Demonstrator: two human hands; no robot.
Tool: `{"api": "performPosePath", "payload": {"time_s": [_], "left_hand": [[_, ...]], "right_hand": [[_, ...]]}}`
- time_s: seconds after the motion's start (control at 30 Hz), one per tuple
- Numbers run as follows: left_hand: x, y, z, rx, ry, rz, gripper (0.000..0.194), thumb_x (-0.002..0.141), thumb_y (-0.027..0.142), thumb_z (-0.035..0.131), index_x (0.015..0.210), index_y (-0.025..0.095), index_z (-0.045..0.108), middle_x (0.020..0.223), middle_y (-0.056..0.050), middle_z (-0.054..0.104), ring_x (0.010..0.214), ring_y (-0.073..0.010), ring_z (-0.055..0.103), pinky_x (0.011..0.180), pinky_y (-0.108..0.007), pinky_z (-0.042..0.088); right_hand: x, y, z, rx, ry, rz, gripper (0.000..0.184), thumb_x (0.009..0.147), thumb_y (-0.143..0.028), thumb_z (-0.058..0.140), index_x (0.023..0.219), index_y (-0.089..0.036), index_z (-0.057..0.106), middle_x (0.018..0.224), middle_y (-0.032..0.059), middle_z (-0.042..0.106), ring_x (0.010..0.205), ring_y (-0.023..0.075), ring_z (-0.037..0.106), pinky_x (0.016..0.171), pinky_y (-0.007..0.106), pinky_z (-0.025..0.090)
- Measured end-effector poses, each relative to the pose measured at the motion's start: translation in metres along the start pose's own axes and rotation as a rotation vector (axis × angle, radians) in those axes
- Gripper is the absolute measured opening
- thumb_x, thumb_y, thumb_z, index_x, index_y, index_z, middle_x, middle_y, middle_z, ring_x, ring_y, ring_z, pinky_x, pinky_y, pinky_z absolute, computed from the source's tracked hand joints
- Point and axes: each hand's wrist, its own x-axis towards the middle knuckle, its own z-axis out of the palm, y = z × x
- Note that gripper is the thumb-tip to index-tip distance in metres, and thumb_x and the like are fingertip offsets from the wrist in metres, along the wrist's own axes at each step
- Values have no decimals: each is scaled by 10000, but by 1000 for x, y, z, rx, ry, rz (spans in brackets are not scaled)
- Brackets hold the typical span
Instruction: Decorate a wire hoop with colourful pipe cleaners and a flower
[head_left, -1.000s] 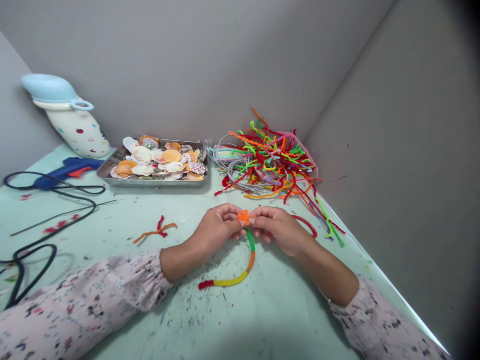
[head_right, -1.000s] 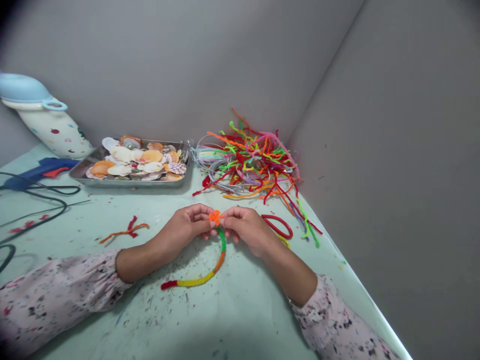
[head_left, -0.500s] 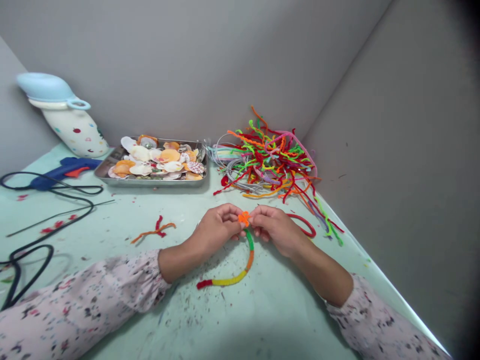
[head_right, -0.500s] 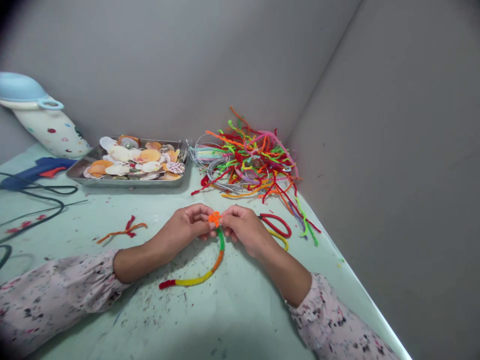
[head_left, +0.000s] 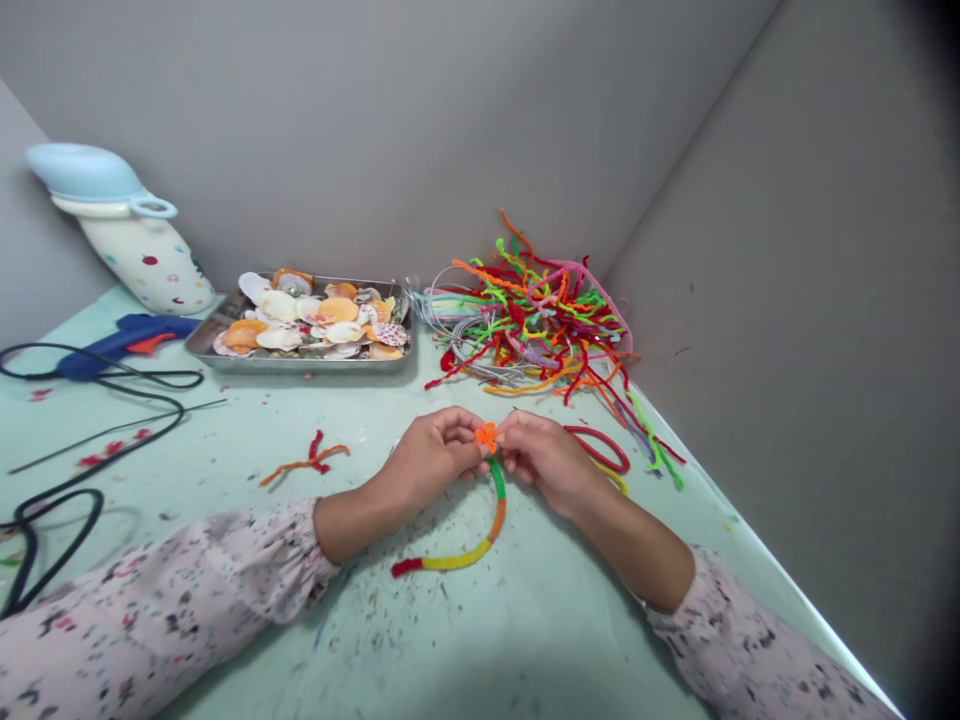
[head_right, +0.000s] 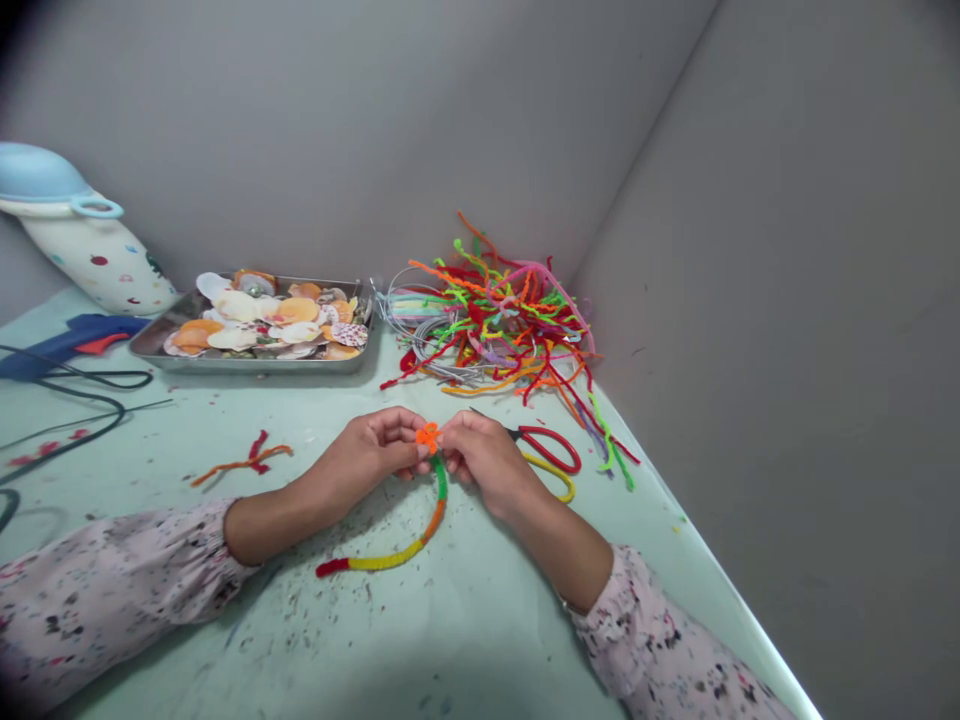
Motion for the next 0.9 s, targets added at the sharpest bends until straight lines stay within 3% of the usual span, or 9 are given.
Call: {"api": "performPosePath", "payload": {"time_s": [0.1,0.27,0.5,0.9], "left_hand": [[0,-1,0,5,-3,2,178,681,188,658,836,144,580,665,-11,634,595,-115,601,547,-211,444],[0,-1,-1,-5,-21,10,173,688,175,647,841,143,575,652,-10,633,592,-111,596,545,-206,442],[0,2,0,-59,38,-28,197,672,135,639,852,134,558,667,-14,628,594,-113,602,538,-207,449],[2,-2,0,-32,35,-3,189,682,129,625,853,143,547,676,-6,629,600,-110,607,541,-204,453]], "right_hand": [[0,2,0,-8,7,-15,87,691,-234,530,627,-186,495,494,-55,474,414,70,362,397,207,229],[-4,0,1,-280,149,-157,70,690,-215,542,629,-189,521,505,-52,488,467,85,389,449,216,286],[-3,0,-4,-49,-80,-56,100,721,-276,569,735,-178,558,572,-39,534,435,70,411,407,206,285],[-4,-3,-1,-134,-14,-74,76,718,-250,564,720,-178,540,549,-40,533,429,70,416,400,199,300]]}}
